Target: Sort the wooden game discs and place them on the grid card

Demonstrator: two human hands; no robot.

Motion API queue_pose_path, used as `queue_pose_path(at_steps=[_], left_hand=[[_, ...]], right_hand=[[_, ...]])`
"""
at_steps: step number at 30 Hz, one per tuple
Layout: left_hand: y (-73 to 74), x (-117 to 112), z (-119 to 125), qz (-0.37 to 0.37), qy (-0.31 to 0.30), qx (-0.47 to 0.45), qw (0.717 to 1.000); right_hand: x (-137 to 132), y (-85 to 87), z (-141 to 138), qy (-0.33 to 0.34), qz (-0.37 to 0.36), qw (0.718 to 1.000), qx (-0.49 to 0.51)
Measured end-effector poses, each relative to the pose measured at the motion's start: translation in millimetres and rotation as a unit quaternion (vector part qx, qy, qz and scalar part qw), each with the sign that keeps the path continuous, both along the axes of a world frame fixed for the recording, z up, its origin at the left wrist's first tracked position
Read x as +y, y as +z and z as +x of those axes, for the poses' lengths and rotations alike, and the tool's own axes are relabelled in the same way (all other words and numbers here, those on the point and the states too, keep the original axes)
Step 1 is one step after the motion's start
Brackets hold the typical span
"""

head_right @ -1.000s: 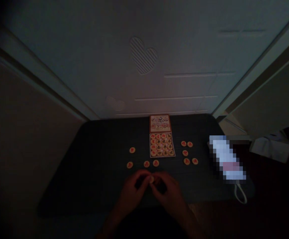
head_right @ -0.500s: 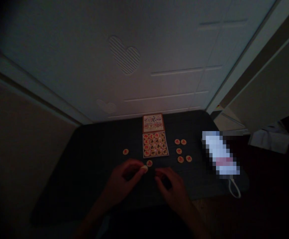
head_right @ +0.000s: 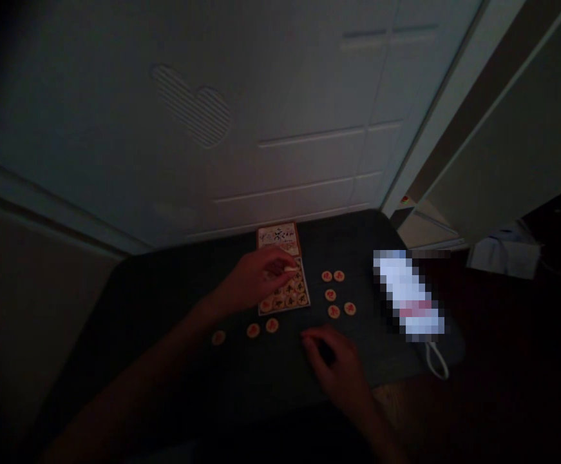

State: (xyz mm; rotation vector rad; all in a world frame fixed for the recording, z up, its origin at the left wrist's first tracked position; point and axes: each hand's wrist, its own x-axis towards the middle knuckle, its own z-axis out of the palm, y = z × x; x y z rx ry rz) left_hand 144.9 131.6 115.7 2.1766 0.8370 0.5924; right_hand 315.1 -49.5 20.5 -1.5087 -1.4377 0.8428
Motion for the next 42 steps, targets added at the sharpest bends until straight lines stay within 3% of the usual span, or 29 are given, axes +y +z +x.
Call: queue_pose_path(at_steps=[8,16,21,27,42], left_hand=[[4.7,20.7,5.2,0.038,0.019,0.033,0.999],[-12.4,42.1,1.2,0.037,0.018,0.078,0.996],[-22.5,43.5,2.6,0.055,-0.003,0.118,0.991],[-28.8,41.8,7.0,0.156,-0.002,0.181,0.971],[-41.6,48.0,9.3,0.219,-0.029,0.186,0.957]], right_hand=[[3.0,2.4,0.2,0.018,-0.006,1.000,0.009],[3.4,1.9,-0.5,0.017,-0.004,1.000,0.006],[3.5,4.2,-0.7,0.016,-0.003,1.000,0.006],[3.3,3.9,-0.8,0.016,-0.010,1.000,0.002],[3.3,4.2,-2.2,0.012,-0.008,1.000,-0.002]])
